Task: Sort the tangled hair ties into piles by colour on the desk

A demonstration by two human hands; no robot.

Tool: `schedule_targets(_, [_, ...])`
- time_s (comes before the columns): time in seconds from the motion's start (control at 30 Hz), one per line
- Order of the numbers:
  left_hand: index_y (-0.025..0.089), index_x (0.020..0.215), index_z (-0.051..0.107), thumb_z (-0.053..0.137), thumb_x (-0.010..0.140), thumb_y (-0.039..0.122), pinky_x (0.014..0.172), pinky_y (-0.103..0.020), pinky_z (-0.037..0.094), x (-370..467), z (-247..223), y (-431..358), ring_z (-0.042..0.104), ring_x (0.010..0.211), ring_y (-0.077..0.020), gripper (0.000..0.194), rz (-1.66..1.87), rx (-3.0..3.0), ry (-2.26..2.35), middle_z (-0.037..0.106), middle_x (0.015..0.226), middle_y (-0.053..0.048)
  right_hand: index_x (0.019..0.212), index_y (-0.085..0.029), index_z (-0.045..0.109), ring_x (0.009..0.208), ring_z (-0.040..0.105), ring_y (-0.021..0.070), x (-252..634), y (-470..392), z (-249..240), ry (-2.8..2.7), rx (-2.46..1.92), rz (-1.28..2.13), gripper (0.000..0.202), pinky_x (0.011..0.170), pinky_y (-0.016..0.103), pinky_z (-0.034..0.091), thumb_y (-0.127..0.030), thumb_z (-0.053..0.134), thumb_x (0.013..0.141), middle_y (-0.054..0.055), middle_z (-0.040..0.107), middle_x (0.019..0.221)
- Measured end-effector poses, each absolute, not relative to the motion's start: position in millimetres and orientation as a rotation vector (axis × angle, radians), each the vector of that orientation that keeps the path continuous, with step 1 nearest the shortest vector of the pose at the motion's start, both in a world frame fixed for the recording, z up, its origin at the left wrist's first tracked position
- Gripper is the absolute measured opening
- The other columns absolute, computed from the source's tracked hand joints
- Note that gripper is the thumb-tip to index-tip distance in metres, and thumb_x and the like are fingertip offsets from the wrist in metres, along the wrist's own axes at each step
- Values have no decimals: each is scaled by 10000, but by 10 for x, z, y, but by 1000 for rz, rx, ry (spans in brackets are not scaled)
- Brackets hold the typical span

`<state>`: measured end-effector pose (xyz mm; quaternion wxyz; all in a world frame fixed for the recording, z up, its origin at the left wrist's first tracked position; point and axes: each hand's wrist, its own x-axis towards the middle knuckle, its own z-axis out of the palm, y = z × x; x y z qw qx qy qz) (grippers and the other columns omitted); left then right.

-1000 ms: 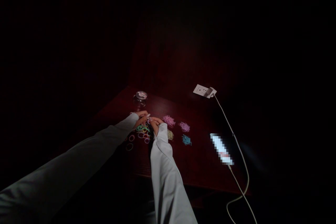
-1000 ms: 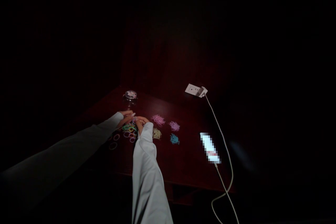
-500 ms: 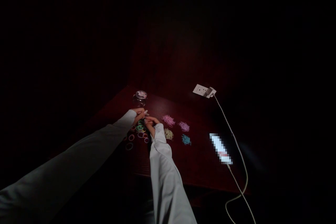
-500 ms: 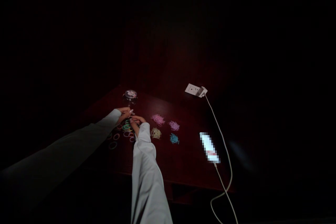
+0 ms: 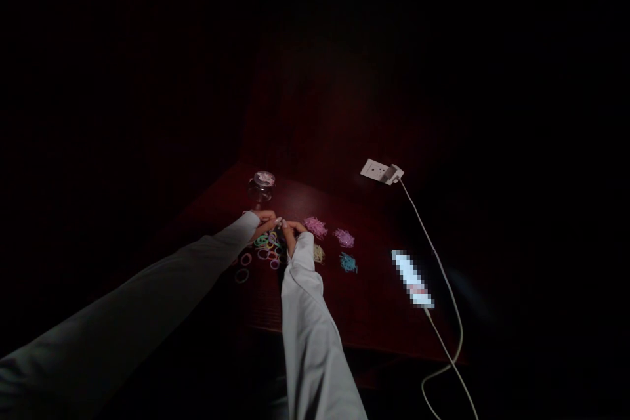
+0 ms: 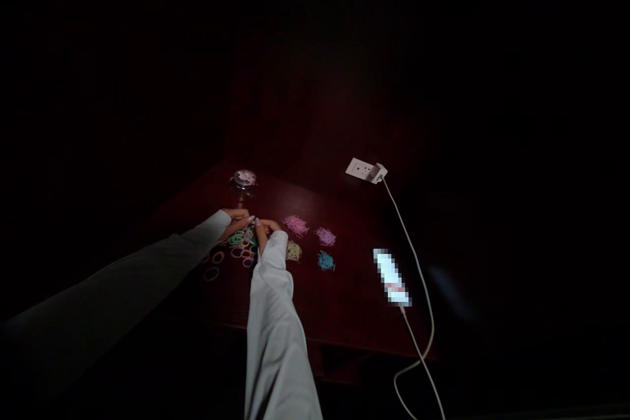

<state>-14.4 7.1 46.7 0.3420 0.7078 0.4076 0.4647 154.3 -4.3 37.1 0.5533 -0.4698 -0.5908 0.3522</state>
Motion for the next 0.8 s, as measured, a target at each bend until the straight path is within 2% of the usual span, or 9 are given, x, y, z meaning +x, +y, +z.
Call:
schedule_targets(0.2, [191, 700, 549, 610, 960, 646, 566, -221, 326, -121, 482, 40, 413, 559, -98, 528, 1239, 1810, 1052, 582, 574, 43, 854, -239, 808, 758, 660, 191, 1590, -60, 389, -1437, -1099, 719, 297, 747, 304, 575, -524, 741, 899, 23, 724, 795])
schedule_targets(0.5, [186, 719, 547, 636, 943, 652, 589, -224, 342, -113, 468, 18, 441, 572, -99, 525, 1219, 1767, 1004, 571, 599, 38, 833, -235, 799, 731, 623, 181, 1580, -91, 394, -1477, -1116, 580, 229, 720, 297, 538, -413, 701, 941, 22, 709, 798])
schedule_targets(0.8, [172, 752, 578, 632, 995, 533, 569, -220, 298, -145, 434, 24, 401, 538, -85, 438, 1197, 1838, 1014, 563, 586, 49, 796, -230, 756, 700, 600, 180, 1522, -101, 371, -1382, -1153, 664, 296, 677, 289, 511, -474, 662, 935, 15, 689, 760])
